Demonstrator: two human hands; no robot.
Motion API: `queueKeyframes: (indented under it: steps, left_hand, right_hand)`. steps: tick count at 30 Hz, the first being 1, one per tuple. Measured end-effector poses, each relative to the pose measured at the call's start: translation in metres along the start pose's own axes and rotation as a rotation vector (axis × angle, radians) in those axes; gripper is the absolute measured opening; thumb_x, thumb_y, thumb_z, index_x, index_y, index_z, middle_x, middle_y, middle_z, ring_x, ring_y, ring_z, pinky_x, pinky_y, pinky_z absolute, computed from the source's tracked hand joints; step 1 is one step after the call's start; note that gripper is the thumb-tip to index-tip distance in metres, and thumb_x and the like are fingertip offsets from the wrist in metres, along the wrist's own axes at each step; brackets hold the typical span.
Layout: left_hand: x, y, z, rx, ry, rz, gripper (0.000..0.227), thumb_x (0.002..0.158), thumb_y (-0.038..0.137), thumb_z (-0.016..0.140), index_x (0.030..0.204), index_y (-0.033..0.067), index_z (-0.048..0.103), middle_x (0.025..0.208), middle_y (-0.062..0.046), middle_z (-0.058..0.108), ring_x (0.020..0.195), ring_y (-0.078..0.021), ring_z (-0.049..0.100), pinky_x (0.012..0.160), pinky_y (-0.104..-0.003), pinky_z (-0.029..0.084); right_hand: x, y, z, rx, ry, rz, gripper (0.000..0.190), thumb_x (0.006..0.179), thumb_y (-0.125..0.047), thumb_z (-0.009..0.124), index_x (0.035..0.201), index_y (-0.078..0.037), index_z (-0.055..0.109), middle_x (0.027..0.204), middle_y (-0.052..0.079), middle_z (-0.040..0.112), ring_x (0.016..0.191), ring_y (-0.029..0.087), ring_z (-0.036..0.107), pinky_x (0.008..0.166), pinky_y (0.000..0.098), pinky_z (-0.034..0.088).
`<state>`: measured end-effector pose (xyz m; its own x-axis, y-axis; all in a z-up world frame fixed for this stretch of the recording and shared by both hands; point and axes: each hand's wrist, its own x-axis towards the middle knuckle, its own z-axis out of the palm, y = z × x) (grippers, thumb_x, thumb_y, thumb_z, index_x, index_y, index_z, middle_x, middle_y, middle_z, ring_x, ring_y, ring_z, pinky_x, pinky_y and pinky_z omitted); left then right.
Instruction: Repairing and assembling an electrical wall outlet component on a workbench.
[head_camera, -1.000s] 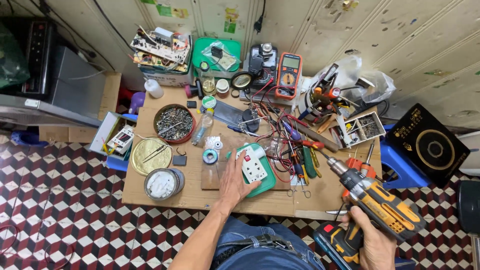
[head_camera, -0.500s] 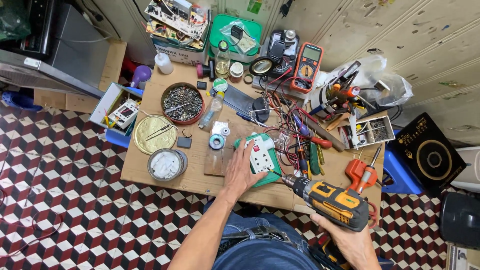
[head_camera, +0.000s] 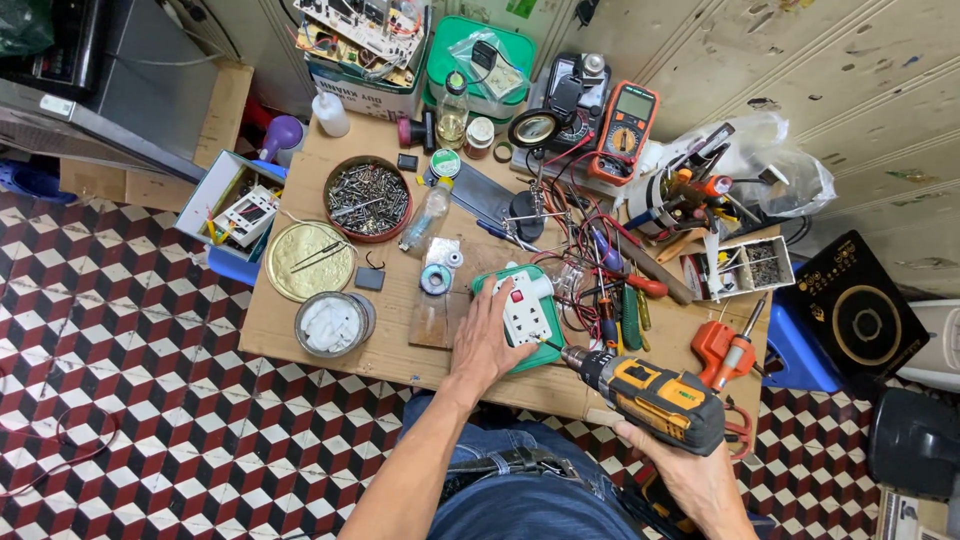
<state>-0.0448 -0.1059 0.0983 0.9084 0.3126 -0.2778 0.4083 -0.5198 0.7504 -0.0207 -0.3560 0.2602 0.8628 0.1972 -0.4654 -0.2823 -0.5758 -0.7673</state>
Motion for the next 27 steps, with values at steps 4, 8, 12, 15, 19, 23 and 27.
queueKeyframes:
  steps: [4, 8, 12, 15, 19, 23, 27]
  left_hand:
    - [0.001, -0.002, 0.003, 0.001, -0.004, -0.003, 0.118, 0.063, 0.037, 0.093, 0.158, 0.0189, 0.024, 0.167, -0.008, 0.018, 0.151, -0.0313, 0.026, 0.113, -0.056, 0.036]
    - [0.001, -0.001, 0.002, -0.002, -0.010, -0.012, 0.118, 0.064, 0.037, 0.092, 0.158, 0.0196, 0.024, 0.167, -0.008, 0.017, 0.151, -0.0315, 0.026, 0.113, -0.057, 0.036]
    - [0.000, -0.003, 0.002, -0.009, -0.007, -0.005, 0.117, 0.064, 0.036, 0.092, 0.158, 0.0201, 0.025, 0.167, -0.007, 0.017, 0.151, -0.0315, 0.027, 0.113, -0.057, 0.037]
    - [0.000, -0.001, 0.003, -0.013, -0.004, -0.004, 0.116, 0.064, 0.036, 0.092, 0.157, 0.0205, 0.025, 0.167, -0.007, 0.018, 0.151, -0.0316, 0.026, 0.112, -0.058, 0.036]
    - [0.000, -0.002, 0.003, -0.018, 0.005, 0.003, 0.116, 0.064, 0.035, 0.092, 0.157, 0.0206, 0.025, 0.167, -0.007, 0.018, 0.151, -0.0319, 0.027, 0.112, -0.058, 0.037]
    - [-0.002, -0.002, 0.003, -0.024, 0.027, 0.020, 0.116, 0.063, 0.034, 0.092, 0.157, 0.0198, 0.026, 0.166, -0.008, 0.019, 0.150, -0.0326, 0.028, 0.112, -0.057, 0.038]
    - [-0.001, -0.002, 0.005, -0.024, 0.031, 0.024, 0.115, 0.064, 0.034, 0.092, 0.157, 0.0197, 0.026, 0.165, -0.008, 0.020, 0.149, -0.0333, 0.029, 0.111, -0.056, 0.039]
  right_hand:
    - [0.001, -0.003, 0.002, 0.058, -0.012, -0.033, 0.042, 0.071, -0.007, 0.085, 0.110, -0.001, 0.072, 0.101, 0.006, 0.080, 0.087, 0.013, 0.072, 0.078, 0.0292, 0.060]
    - [0.001, -0.007, 0.003, 0.006, -0.021, -0.032, 0.039, 0.072, -0.007, 0.086, 0.109, 0.000, 0.074, 0.099, 0.007, 0.080, 0.086, 0.014, 0.072, 0.076, 0.0295, 0.060]
    - [0.002, -0.004, 0.002, 0.017, -0.002, -0.001, 0.040, 0.072, -0.005, 0.086, 0.109, 0.001, 0.074, 0.099, 0.007, 0.080, 0.085, 0.014, 0.071, 0.076, 0.0296, 0.060]
    - [0.002, -0.006, 0.003, 0.031, -0.025, 0.017, 0.039, 0.072, -0.005, 0.085, 0.109, 0.001, 0.074, 0.099, 0.007, 0.080, 0.085, 0.014, 0.072, 0.075, 0.0302, 0.061]
    - [0.004, -0.011, 0.003, 0.025, -0.030, -0.032, 0.039, 0.072, -0.005, 0.085, 0.109, 0.001, 0.073, 0.099, 0.007, 0.080, 0.085, 0.013, 0.072, 0.074, 0.0288, 0.061]
    - [0.009, -0.027, -0.001, -0.030, -0.129, -0.129, 0.040, 0.073, -0.004, 0.084, 0.111, 0.000, 0.072, 0.099, 0.004, 0.077, 0.086, 0.012, 0.069, 0.076, 0.0288, 0.058]
    - [0.016, -0.045, -0.004, -0.224, -0.234, -0.035, 0.037, 0.078, -0.007, 0.080, 0.113, -0.004, 0.071, 0.090, 0.006, 0.076, 0.079, 0.015, 0.067, 0.072, 0.0327, 0.058]
